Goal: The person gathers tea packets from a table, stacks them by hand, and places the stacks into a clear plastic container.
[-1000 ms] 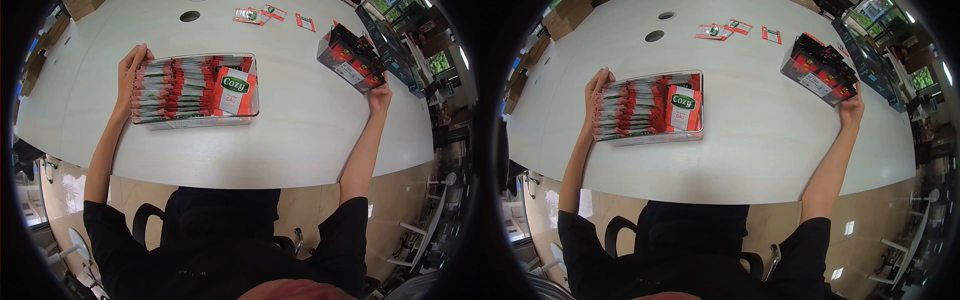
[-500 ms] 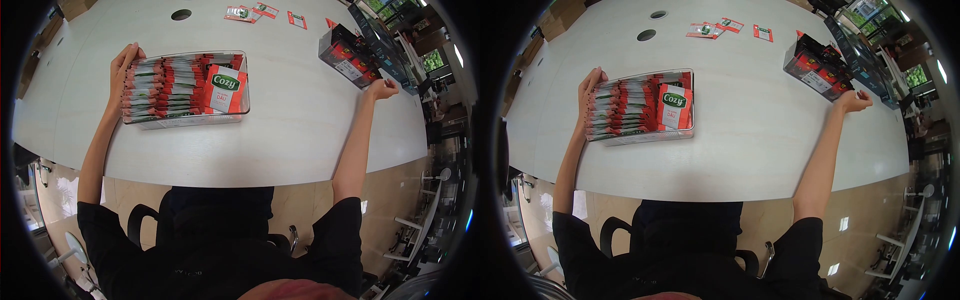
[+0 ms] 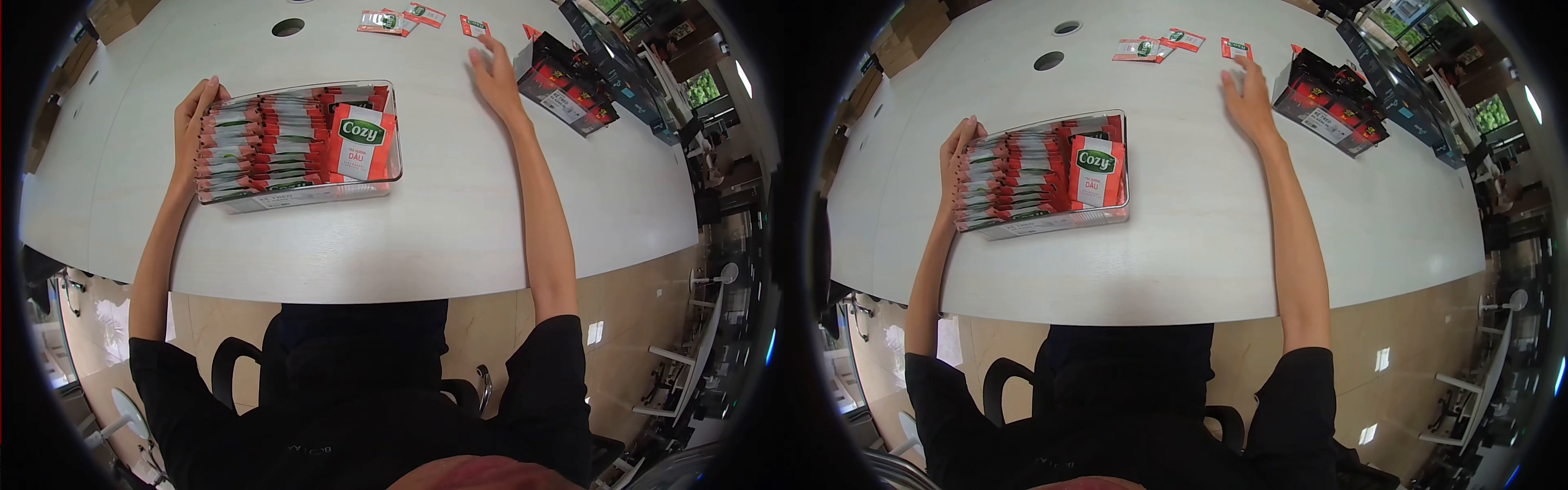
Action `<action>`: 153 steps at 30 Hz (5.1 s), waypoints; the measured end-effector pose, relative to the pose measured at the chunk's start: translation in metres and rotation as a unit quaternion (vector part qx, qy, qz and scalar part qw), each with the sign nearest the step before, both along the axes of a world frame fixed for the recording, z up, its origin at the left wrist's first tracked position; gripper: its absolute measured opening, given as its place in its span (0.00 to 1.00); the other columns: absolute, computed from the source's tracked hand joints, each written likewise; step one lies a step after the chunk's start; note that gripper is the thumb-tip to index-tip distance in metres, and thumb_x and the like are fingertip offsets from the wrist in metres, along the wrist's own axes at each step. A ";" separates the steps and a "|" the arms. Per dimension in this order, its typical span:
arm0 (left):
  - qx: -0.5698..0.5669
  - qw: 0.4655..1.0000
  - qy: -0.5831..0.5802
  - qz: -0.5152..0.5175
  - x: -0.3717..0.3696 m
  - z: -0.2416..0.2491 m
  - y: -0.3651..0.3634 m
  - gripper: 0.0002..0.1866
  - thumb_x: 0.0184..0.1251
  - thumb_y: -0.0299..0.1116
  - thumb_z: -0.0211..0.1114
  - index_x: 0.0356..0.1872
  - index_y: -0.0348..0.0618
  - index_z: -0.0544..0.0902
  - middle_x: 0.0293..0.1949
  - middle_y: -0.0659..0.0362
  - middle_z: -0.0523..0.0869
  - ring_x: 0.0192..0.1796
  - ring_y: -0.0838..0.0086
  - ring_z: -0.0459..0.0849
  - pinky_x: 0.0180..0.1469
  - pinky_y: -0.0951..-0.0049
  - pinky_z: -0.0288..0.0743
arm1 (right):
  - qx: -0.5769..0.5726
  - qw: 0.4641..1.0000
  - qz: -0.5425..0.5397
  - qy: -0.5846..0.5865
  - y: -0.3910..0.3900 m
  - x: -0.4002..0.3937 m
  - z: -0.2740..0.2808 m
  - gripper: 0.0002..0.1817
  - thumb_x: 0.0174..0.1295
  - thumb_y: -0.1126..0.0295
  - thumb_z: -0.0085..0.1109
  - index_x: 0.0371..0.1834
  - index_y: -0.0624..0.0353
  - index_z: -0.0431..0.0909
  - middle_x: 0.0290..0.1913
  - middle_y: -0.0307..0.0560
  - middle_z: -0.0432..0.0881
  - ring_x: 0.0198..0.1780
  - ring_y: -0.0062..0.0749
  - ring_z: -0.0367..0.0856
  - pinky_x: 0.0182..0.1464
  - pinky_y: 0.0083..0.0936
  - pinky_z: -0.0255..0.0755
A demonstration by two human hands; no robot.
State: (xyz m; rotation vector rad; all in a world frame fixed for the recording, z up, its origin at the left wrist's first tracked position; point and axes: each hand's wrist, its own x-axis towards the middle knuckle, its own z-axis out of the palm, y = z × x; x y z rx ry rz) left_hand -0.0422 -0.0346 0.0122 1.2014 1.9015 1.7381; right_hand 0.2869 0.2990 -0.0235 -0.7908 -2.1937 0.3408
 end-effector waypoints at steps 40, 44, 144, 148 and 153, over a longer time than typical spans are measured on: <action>-0.043 0.986 -0.127 0.100 -0.042 -0.027 0.008 0.18 0.79 0.44 0.59 0.27 0.47 0.77 0.12 0.68 0.68 0.13 0.89 0.59 0.16 0.84 0.51 | 0.000 0.923 -0.298 -0.245 0.244 0.022 -0.049 0.33 0.76 0.40 0.32 0.71 0.46 0.73 0.74 0.68 0.64 0.73 0.66 0.67 0.71 0.57 0.64; -0.039 0.989 -0.120 0.073 -0.042 -0.028 0.010 0.18 0.80 0.44 0.59 0.27 0.46 0.77 0.12 0.68 0.69 0.12 0.89 0.60 0.16 0.83 0.50 | 0.005 0.924 -0.278 -0.262 0.200 0.021 -0.030 0.36 0.77 0.41 0.33 0.67 0.59 0.74 0.73 0.69 0.64 0.69 0.70 0.70 0.69 0.56 0.66; 0.004 0.976 0.078 -0.201 0.187 -0.030 -0.062 0.22 0.54 0.20 0.77 0.50 0.37 0.81 0.45 0.56 0.84 0.48 0.70 0.86 0.51 0.71 0.80 | -0.155 0.964 0.210 0.042 -0.284 0.049 0.003 0.12 0.71 0.81 0.54 0.56 0.64 0.76 0.50 0.52 0.89 0.53 0.33 0.87 0.59 0.27 0.75; 0.012 0.974 0.058 -0.221 0.191 -0.030 -0.062 0.19 0.56 0.20 0.76 0.49 0.36 0.82 0.45 0.54 0.87 0.46 0.67 0.87 0.49 0.71 0.79 | -0.354 0.904 0.177 0.161 -0.296 0.042 0.007 0.11 0.70 0.79 0.56 0.53 0.64 0.79 0.56 0.52 0.86 0.54 0.37 0.86 0.59 0.30 0.75; -0.028 0.974 0.019 -0.224 0.190 -0.032 -0.067 0.17 0.57 0.21 0.75 0.48 0.37 0.82 0.43 0.54 0.89 0.46 0.65 0.88 0.48 0.69 0.78 | -0.147 0.974 0.158 0.069 -0.287 0.051 0.007 0.08 0.69 0.75 0.58 0.48 0.63 0.82 0.49 0.47 0.83 0.45 0.31 0.82 0.50 0.27 0.74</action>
